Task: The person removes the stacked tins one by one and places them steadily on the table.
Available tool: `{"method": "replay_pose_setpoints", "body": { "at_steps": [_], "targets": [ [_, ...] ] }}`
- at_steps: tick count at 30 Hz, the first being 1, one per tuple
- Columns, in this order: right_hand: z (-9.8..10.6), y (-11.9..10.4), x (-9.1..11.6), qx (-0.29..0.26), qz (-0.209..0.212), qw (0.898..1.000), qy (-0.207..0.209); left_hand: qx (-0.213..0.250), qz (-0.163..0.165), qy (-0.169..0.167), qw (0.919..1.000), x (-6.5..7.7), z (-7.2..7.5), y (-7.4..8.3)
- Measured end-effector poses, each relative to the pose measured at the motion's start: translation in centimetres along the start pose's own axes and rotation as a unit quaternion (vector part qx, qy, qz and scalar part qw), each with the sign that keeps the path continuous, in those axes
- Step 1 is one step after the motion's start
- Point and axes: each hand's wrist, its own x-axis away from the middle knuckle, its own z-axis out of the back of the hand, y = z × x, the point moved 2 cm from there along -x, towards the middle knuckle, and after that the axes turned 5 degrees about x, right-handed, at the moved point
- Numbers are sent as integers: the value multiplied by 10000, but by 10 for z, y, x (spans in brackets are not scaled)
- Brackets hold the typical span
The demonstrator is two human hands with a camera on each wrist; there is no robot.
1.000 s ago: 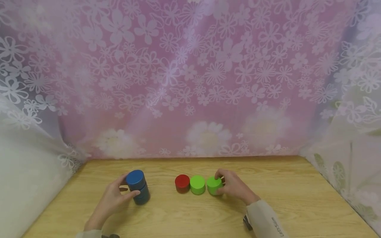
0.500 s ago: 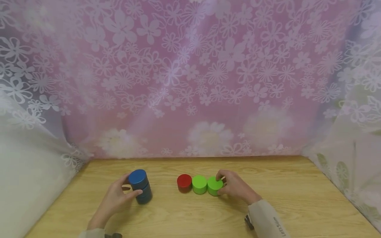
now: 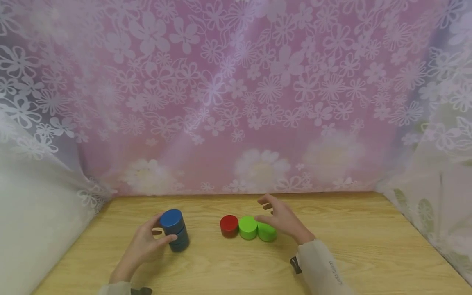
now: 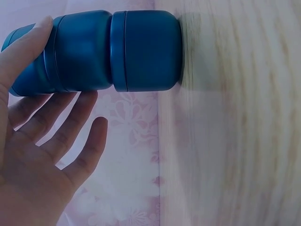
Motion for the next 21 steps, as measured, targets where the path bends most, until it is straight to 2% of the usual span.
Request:
{"method": "replay_pose_setpoints", "body": {
  "at_steps": [12,21],
  "targets": [
    [-22,-28,-15,-548,541,9961,420,-9,-65,-5,10000,-3,1,-1],
    [-37,-44,-25,-781,655,9940,389,-98,-92,-90,9999,0,1,-2]
  ]
}}
